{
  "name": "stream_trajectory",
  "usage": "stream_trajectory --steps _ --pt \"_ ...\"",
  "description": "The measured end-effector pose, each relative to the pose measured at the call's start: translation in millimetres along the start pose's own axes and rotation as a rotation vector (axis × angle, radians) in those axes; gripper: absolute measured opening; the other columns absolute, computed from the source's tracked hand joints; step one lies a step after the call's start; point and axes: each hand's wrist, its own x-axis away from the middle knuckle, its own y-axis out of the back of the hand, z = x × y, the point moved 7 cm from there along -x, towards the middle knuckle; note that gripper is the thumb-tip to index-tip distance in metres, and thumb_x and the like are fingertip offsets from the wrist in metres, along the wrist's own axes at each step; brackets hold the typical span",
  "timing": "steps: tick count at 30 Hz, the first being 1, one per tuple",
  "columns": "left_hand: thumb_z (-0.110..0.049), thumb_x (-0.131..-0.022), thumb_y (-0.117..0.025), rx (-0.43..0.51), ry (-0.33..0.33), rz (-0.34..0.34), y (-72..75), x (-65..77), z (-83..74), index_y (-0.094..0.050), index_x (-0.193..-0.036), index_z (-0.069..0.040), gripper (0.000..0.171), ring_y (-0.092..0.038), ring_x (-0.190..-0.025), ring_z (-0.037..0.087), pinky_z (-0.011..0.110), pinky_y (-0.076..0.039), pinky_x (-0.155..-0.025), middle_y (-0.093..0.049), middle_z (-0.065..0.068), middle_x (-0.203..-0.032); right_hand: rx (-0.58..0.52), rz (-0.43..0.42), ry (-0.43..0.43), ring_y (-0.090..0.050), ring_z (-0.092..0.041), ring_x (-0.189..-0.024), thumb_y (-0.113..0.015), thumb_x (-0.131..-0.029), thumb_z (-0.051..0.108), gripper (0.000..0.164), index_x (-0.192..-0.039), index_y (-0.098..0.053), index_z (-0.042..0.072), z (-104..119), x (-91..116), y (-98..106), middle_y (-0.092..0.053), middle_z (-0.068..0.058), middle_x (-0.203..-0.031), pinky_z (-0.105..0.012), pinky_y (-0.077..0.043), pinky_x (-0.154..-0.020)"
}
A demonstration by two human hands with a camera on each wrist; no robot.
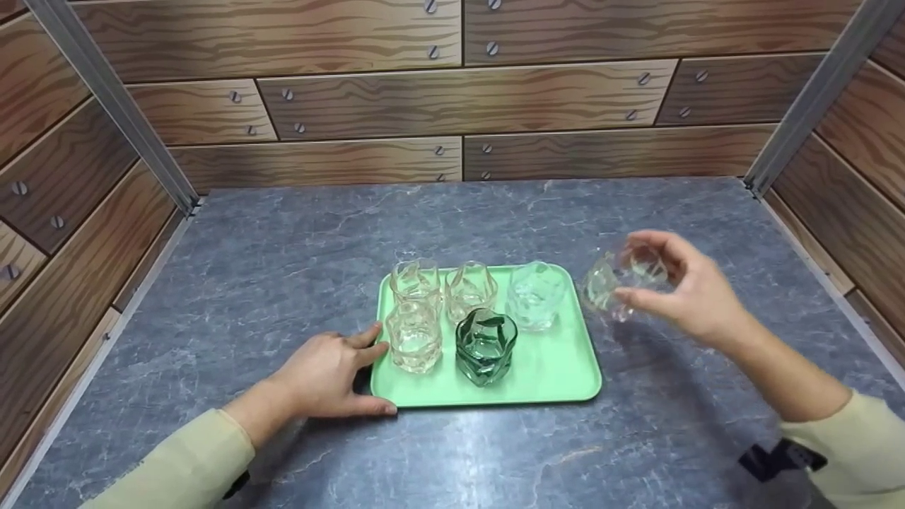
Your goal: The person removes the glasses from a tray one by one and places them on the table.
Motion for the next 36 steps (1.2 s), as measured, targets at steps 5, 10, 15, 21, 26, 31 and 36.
stream_trajectory --steps 5,10,15,21,26,31,36 --pt "-0.084 -0.089 -0.059 -0.005 -0.004 0.001 -0.3 0.3 -0.7 -0.067 -0.143 -0.005 0.096 -0.073 -0.112 0.037 0.049 -0.059 -0.090 -0.053 0.027 -0.152 -0.012 -0.028 -0.058 -0.058 -0.019 -0.108 -0.086 -0.089 0.006 0.071 -0.150 -0.051 0.001 -13.4 -19.0 14.0 -0.063 -0.014 -0.129 -0.015 -0.051 -0.088" --pt "-0.084 -0.089 -0.059 -0.017 -0.010 -0.003 -0.3 0.0 -1.0 -0.067 -0.144 -0.006 0.096 -0.073 -0.109 0.038 0.050 -0.058 -0.090 -0.053 0.028 -0.152 -0.020 -0.061 -0.094 -0.056 -0.018 -0.110 -0.085 -0.091 0.012 0.071 -0.151 -0.050 0.000 -28.4 -39.4 20.1 -0.062 -0.011 -0.131 -0.015 -0.048 -0.089" --pt "-0.085 -0.089 -0.058 -0.023 -0.012 -0.009 -0.8 -0.3 -0.6 -0.067 -0.144 -0.006 0.097 -0.073 -0.109 0.038 0.050 -0.058 -0.092 -0.054 0.028 -0.152 -0.022 -0.071 -0.137 -0.055 -0.015 -0.108 -0.085 -0.092 0.017 0.075 -0.154 -0.047 0.000 -48.0 -58.2 18.9 -0.060 -0.011 -0.135 -0.015 -0.048 -0.085" --pt "-0.085 -0.089 -0.057 -0.022 -0.013 -0.007 -2.3 -0.1 0.2 -0.066 -0.144 -0.005 0.097 -0.074 -0.108 0.037 0.051 -0.058 -0.093 -0.053 0.029 -0.152 -0.038 -0.067 -0.190 -0.054 -0.013 -0.110 -0.084 -0.094 0.022 0.079 -0.158 -0.044 0.000 -71.5 -80.4 11.1 -0.057 -0.016 -0.141 -0.014 -0.048 -0.085" --pt "-0.085 -0.089 -0.056 -0.025 -0.006 -0.007 -2.9 0.4 0.4 -0.066 -0.144 -0.005 0.098 -0.073 -0.110 0.037 0.051 -0.057 -0.095 -0.053 0.028 -0.152 -0.029 -0.054 -0.238 -0.051 -0.020 -0.121 -0.084 -0.094 0.030 0.084 -0.160 -0.042 0.000 -88.2 -91.9 4.6 -0.054 -0.019 -0.148 -0.017 -0.044 -0.092" --pt "-0.085 -0.090 -0.056 -0.037 -0.012 -0.015 -2.8 0.6 0.0 -0.066 -0.144 -0.005 0.098 -0.073 -0.110 0.036 0.050 -0.057 -0.095 -0.053 0.029 -0.151 -0.028 -0.039 -0.271 -0.049 -0.030 -0.132 -0.084 -0.094 0.035 0.090 -0.162 -0.037 0.001 -101.3 -97.2 -1.3 -0.050 -0.021 -0.153 -0.025 -0.044 -0.097" --pt "-0.084 -0.090 -0.057 -0.040 -0.024 -0.027 -3.5 0.6 -1.4 -0.067 -0.143 -0.004 0.096 -0.074 -0.108 0.035 0.049 -0.057 -0.093 -0.054 0.030 -0.150 -0.032 -0.026 -0.292 -0.049 -0.035 -0.137 -0.085 -0.093 0.032 0.092 -0.164 -0.035 0.000 -113.8 -98.7 -5.9 -0.048 -0.023 -0.155 -0.024 -0.044 -0.096"
